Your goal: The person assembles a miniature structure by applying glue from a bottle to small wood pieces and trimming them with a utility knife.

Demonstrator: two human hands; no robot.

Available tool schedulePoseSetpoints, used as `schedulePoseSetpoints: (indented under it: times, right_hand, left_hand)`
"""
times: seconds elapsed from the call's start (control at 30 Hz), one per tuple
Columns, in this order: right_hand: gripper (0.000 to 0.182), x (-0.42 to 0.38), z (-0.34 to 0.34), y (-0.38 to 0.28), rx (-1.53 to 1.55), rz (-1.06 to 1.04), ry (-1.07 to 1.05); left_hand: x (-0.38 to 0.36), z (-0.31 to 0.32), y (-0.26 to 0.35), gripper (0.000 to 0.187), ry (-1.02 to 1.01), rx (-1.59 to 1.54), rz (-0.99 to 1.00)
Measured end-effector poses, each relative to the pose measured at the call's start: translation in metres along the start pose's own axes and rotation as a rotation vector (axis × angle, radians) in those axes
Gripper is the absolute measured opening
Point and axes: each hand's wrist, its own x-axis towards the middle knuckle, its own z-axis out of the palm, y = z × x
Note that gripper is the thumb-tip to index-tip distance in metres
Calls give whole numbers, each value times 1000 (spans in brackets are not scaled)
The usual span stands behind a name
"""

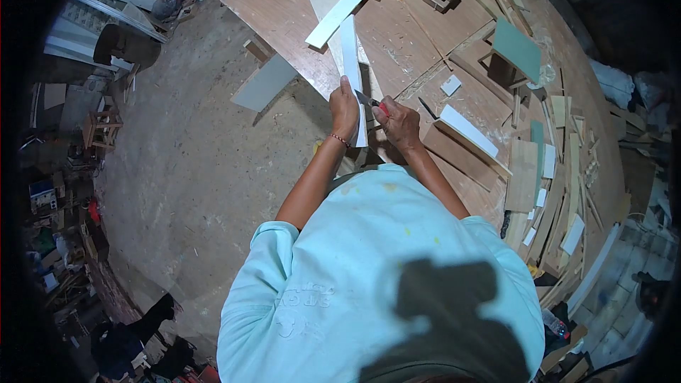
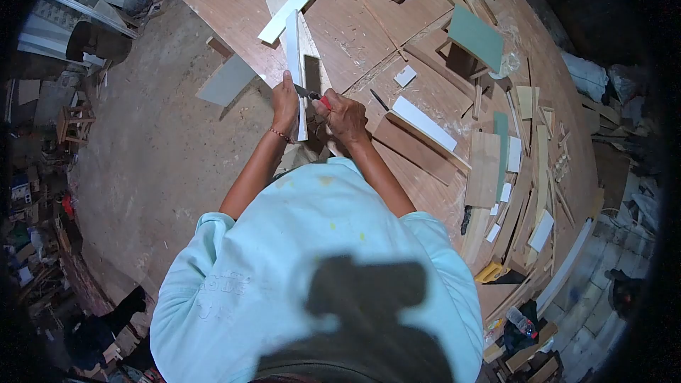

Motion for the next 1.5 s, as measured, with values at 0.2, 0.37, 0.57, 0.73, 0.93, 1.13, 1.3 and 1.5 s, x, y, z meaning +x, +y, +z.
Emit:
schedulePoseSetpoints:
  times: [0.2, 0.37, 0.57, 0.73, 0.93, 1.13, 1.3, 1.5]
  right_hand:
    - [42, 5, 4, -2, -23, 6, 36]
    - [45, 25, -7, 6, -56, 164, 6]
    - [46, 21, -3, 9, 21, 39, 106]
    - [42, 22, -3, 10, -34, 74, 136]
    - [41, 25, 0, 11, 203, 140, 112]
    - [41, 33, -10, 15, 360, 174, 45]
    - [42, 30, -7, 16, 149, 51, 89]
    - [43, 23, -11, 17, 254, 77, -137]
  left_hand:
    - [-6, -4, 12, 58, -92, -160, -192]
    - [-23, 16, -7, 56, -147, -98, -27]
    - [-17, 13, -16, 55, -126, -154, 9]
    - [-18, 17, -21, 54, -171, -143, -15]
    - [-15, 15, -21, 52, -108, -120, 54]
    - [-18, 7, -17, 51, -91, -43, 60]
    - [-15, 4, -18, 51, -122, -79, 59]
    - [-15, 0, -19, 48, -101, -112, 67]
